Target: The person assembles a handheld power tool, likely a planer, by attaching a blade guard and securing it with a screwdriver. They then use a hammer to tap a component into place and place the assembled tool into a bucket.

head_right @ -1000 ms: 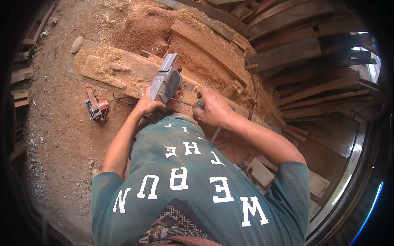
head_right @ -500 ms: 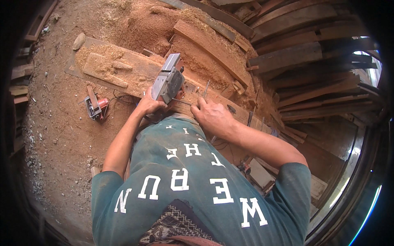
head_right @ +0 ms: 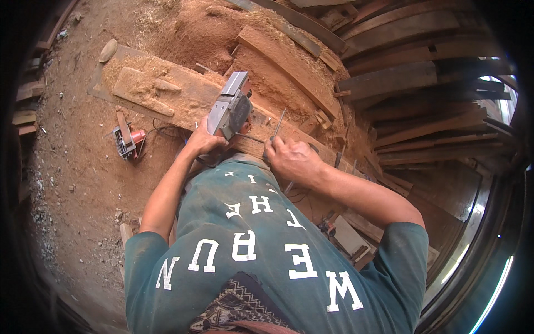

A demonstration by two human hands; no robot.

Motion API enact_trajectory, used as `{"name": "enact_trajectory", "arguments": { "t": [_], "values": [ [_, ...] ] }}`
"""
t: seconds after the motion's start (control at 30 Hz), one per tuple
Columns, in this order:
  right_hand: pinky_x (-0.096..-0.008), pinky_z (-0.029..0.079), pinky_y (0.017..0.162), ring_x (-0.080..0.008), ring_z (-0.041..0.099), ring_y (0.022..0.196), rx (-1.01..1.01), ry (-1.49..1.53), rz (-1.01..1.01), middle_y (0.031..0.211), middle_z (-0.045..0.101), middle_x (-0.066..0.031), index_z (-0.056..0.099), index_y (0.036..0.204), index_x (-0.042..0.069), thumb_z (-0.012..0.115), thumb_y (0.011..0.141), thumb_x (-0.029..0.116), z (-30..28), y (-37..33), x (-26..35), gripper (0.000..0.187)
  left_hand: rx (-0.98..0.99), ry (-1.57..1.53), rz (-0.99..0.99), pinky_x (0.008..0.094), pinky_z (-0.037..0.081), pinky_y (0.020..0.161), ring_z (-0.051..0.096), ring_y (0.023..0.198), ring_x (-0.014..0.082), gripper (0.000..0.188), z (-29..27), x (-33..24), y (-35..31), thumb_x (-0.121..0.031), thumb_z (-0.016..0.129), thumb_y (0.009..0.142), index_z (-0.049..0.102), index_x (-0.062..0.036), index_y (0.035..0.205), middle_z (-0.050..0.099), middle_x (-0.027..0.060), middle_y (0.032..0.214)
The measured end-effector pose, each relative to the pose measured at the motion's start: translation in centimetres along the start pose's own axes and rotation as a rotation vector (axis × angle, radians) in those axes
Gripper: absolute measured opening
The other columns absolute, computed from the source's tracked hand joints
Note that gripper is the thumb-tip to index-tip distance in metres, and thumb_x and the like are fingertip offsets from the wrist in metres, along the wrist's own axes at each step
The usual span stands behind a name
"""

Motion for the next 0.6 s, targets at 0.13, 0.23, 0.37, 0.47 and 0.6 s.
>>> {"name": "enact_trajectory", "arguments": {
  "t": [0.13,0.23,0.37,0.47,0.6],
  "values": [
    [-0.0459,0.059,0.08,-0.0381,0.072,0.091,0.132,0.584,0.264,0.105,0.069,-0.0249,0.06,0.13,-0.003,0.064,0.093,0.013,1.0,1.6,-2.9,0.041,-0.003,0.031,-0.013,0.0428,0.046,0.113,0.057,0.134,0.038,0.125,-0.1,0.0,-0.2,-0.032,0.092,0.056,0.027,-0.0089,0.161,0.058,0.0244,0.145],
    [-0.0489,0.057,0.087,-0.0436,0.071,0.096,0.169,0.899,0.415,0.105,0.071,-0.029,0.061,0.126,-0.001,0.066,0.094,0.018,3.0,1.5,-4.0,0.037,-0.035,0.059,0.021,0.0434,0.046,0.113,0.057,0.134,0.0386,0.126,0.4,0.3,0.4,-0.032,0.093,0.057,0.025,-0.0104,0.161,0.058,0.0248,0.145],
    [-0.0473,0.06,0.077,-0.0411,0.073,0.088,0.05,0.368,0.118,0.104,0.068,-0.0252,0.058,0.127,-0.002,0.063,0.094,0.013,0.7,0.3,-1.0,0.037,-0.003,0.019,0.018,0.0437,0.046,0.113,0.057,0.134,0.039,0.126,0.7,0.1,0.4,-0.032,0.093,0.058,0.024,-0.011,0.162,0.058,0.0248,0.144],
    [-0.0467,0.061,0.07,-0.0399,0.074,0.082,0.034,0.134,0.013,0.102,0.065,-0.0233,0.057,0.126,-0.002,0.061,0.093,0.012,0.5,0.1,0.1,0.036,-0.014,0.007,0.044,0.044,0.046,0.114,0.057,0.135,0.0389,0.127,0.6,0.1,0.4,-0.033,0.093,0.058,0.023,-0.0104,0.162,0.058,0.0248,0.145],
    [-0.0475,0.062,0.068,-0.0407,0.073,0.079,0.053,0.161,0.032,0.102,0.064,-0.0232,0.058,0.125,-0.003,0.061,0.092,0.013,0.6,0.3,0.1,0.037,0.003,0.062,-0.001,0.0439,0.045,0.114,0.056,0.135,0.0391,0.128,0.6,0.5,0.8,-0.034,0.093,0.058,0.022,-0.0093,0.162,0.057,0.0254,0.146]
  ]
}}
Point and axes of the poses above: each hand's wrist, its own y-axis towards the middle knuckle, its own z-axis out of the palm, x = y × z, the point moved 9 cm from there along y, towards the middle knuckle
